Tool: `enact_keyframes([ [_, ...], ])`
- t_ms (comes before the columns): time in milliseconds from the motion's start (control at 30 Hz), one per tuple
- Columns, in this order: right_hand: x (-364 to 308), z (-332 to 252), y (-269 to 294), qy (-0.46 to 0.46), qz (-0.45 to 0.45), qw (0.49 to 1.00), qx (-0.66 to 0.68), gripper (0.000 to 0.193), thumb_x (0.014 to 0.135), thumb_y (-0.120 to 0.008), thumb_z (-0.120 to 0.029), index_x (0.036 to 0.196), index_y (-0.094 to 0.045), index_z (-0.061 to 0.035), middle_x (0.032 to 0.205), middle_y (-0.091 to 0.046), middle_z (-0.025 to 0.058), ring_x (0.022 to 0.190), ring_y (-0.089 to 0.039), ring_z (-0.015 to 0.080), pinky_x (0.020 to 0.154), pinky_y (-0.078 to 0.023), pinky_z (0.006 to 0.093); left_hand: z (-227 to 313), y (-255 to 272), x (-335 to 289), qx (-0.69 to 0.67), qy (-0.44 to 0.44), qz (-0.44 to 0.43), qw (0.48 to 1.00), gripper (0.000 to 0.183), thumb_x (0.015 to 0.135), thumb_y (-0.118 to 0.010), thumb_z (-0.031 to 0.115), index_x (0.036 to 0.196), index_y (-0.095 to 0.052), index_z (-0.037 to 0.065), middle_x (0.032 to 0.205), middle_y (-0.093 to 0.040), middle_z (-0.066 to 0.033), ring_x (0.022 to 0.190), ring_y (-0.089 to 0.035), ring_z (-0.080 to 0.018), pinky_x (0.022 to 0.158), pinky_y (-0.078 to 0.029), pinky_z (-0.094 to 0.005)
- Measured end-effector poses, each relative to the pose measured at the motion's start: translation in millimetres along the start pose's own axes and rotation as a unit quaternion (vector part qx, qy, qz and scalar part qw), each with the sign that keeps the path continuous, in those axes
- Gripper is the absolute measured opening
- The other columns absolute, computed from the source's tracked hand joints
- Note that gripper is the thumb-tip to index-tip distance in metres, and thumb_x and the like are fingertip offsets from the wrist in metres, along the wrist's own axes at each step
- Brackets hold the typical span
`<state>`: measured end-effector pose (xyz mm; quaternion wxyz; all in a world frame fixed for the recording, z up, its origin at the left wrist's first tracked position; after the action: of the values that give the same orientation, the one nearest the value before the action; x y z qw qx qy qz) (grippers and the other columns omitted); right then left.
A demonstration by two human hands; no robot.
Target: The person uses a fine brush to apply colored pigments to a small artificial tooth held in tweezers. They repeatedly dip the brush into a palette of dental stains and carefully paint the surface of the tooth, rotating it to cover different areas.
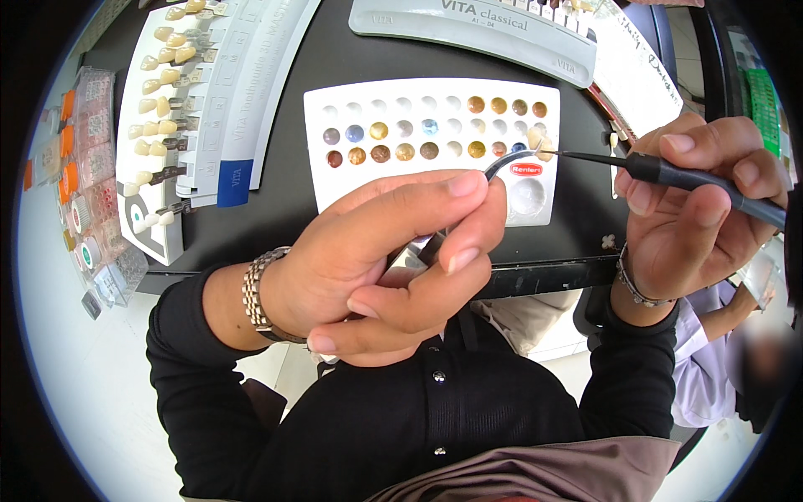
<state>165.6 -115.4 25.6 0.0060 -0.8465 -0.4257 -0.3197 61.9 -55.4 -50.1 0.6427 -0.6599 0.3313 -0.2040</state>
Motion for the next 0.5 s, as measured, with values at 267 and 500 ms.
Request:
enact_keyframes([
  [267, 1.1, -0.1, 2.0, 0.004, -0.003, 1.0, 0.026, 0.019, 0.084, -0.042, -0.012, 0.1, -0.034, -0.004, 0.084, -0.049, 0.0173, 0.055, -0.051, 0.0151, 0.048, -0.049, 0.0236, 0.1, -0.7, 0.2, -0.006, -0.004, -0.01, 1.0, 0.037, 0.09, -0.007, 0.028, 0.074, -0.033, 0.007, 0.042, -0.037, 0.0008, 0.026, -0.039, -0.0063, 0.026, -0.033, -0.0157],
  [500, -0.5, 1.3, 1.7, -0.019, 0.027, 0.999, -0.011, 0.017, 0.084, -0.041, -0.01, 0.099, -0.034, -0.0036, 0.084, -0.048, 0.0175, 0.056, -0.052, 0.0172, 0.047, -0.049, 0.0233, 0.5, -0.5, 0.9, -0.012, -0.003, -0.013, 1.0, 0.036, 0.09, -0.007, 0.027, 0.074, -0.032, 0.007, 0.042, -0.037, 0.0008, 0.026, -0.039, -0.0065, 0.026, -0.033, -0.0157],
])
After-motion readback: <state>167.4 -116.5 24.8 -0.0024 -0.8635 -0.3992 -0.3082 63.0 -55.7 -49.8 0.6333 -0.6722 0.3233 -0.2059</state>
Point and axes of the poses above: each hand's wrist, its own x-axis towards the middle knuckle, its own y-axis out of the back of the hand, z = x × y, the point moved 9 cm from there along x, towards the middle knuckle
